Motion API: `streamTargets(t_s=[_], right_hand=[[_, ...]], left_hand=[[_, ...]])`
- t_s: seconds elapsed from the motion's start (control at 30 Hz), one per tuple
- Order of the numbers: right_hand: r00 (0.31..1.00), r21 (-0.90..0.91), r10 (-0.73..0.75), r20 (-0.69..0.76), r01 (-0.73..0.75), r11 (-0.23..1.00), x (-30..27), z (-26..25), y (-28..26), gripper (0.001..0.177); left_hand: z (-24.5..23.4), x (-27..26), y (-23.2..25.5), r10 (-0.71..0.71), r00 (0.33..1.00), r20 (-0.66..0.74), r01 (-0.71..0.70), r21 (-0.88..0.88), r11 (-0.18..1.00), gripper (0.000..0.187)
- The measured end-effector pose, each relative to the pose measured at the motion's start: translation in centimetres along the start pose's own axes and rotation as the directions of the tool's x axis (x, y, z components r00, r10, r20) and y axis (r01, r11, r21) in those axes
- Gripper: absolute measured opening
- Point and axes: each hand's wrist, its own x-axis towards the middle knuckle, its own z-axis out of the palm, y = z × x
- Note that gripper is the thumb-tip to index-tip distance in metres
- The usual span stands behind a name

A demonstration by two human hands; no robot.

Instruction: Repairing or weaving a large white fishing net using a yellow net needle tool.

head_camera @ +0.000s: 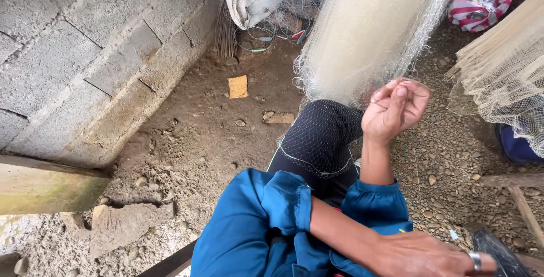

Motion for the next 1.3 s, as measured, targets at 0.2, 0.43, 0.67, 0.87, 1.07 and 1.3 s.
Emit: streamTargets(t_s=[0.2, 0.43, 0.67, 0.87, 1.07, 1.3], right_hand=[[0.921, 0.409, 0.374, 0.109, -0.385, 0.828, -0.1, -0.2, -1.0, 0.005], [0.908, 0.393, 0.415, 0.057, -0.403, 0.827, -0.2, 0.9, -1.4, 0.003], [0.916, 0.372, 0.397, 0.062, -0.390, 0.842, -0.2, 1.2, -1.4, 0.003], [0.919, 0.382, 0.373, 0.128, -0.393, 0.837, -0.2, 1.4, -1.5, 0.005], [0.878, 0.429, 0.401, 0.262, -0.478, 0.767, 0.2, 1.1, -1.0, 0.005], [0.545, 0.830, 0.662, 0.514, -0.511, -0.224, 1.7, -3.4, 2.0, 0.016]], left_hand=[[-9.5, 9.6, -16.6, -0.353, 0.556, -0.752, 0.589, 0.657, -0.471, 0.103], [-21.2, -8.7, 5.8, 0.706, 0.689, -0.165, 0.378, 0.913, -0.156, 0.005], [-21.7, -8.8, 4.4, 0.691, 0.707, -0.150, 0.359, 0.918, -0.168, 0.006], [-22.3, -9.0, 3.3, 0.688, 0.712, -0.137, 0.260, 0.962, -0.078, 0.010], [-22.2, -8.4, 3.2, 0.701, 0.709, -0.074, 0.099, 0.995, 0.005, 0.015], [-18.9, -7.0, 3.1, 0.774, 0.632, -0.049, 0.136, 0.990, -0.049, 0.008]])
